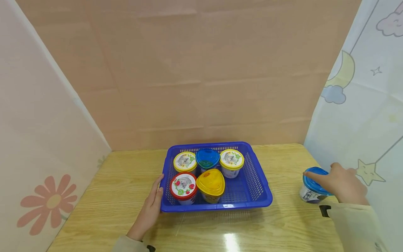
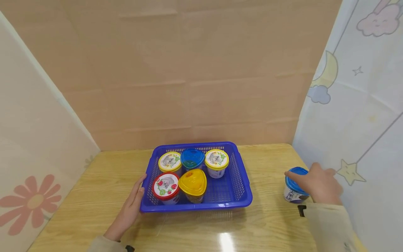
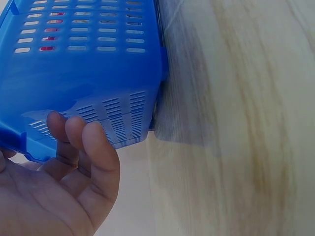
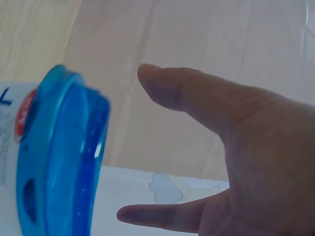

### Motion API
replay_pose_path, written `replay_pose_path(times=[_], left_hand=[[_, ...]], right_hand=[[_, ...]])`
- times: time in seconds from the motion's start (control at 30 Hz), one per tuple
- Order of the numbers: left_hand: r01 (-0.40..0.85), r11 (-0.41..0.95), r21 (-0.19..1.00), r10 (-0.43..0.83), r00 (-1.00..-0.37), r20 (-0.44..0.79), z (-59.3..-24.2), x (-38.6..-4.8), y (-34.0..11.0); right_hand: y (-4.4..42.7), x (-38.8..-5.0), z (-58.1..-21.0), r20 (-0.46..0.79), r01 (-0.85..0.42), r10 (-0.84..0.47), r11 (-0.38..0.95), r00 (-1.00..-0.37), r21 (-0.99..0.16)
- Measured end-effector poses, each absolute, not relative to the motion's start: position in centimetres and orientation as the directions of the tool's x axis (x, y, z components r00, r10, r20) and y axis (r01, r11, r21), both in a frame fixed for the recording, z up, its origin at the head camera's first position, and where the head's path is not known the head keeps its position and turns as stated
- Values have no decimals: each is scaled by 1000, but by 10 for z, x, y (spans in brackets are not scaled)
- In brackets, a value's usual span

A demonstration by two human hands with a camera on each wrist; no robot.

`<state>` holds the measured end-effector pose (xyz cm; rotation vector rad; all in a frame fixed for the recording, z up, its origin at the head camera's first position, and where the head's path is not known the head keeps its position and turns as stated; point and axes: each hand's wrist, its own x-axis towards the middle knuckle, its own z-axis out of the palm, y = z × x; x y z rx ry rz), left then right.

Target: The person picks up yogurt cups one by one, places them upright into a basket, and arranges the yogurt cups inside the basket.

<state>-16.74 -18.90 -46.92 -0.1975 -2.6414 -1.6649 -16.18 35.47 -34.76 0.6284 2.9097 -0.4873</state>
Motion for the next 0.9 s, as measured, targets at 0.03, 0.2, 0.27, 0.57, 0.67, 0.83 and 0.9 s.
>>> replay_pose_path(times=[0.03, 0.2, 0.27, 0.57, 0.67, 0.83, 0.9], left_hand=[[113, 428, 897, 98, -992, 79, -469, -167, -189], [127, 436, 891, 95, -991, 94, -470, -167, -189], [132, 435, 891, 97, -990, 100, -470, -167, -189], [119, 426, 897, 99, -991, 85, -470, -167, -189], [117, 429, 896, 100, -992, 81, -470, -167, -189], [118, 442, 889, 98, -992, 82, -471, -168, -189], [116, 441, 890, 96, -992, 82, -471, -167, -190]], right_hand=[[356, -161, -349, -195, 430, 387, 858, -901, -280], [365, -161, -356, -236, 450, 397, 858, -887, -249], [368, -162, -358, -252, 447, 388, 861, -886, -245], [371, -161, -363, -263, 419, 352, 866, -898, -272], [370, -160, -362, -274, 412, 340, 867, -900, -280], [370, -159, -362, -285, 387, 308, 876, -908, -286], [370, -160, -363, -285, 376, 296, 881, -912, -287]])
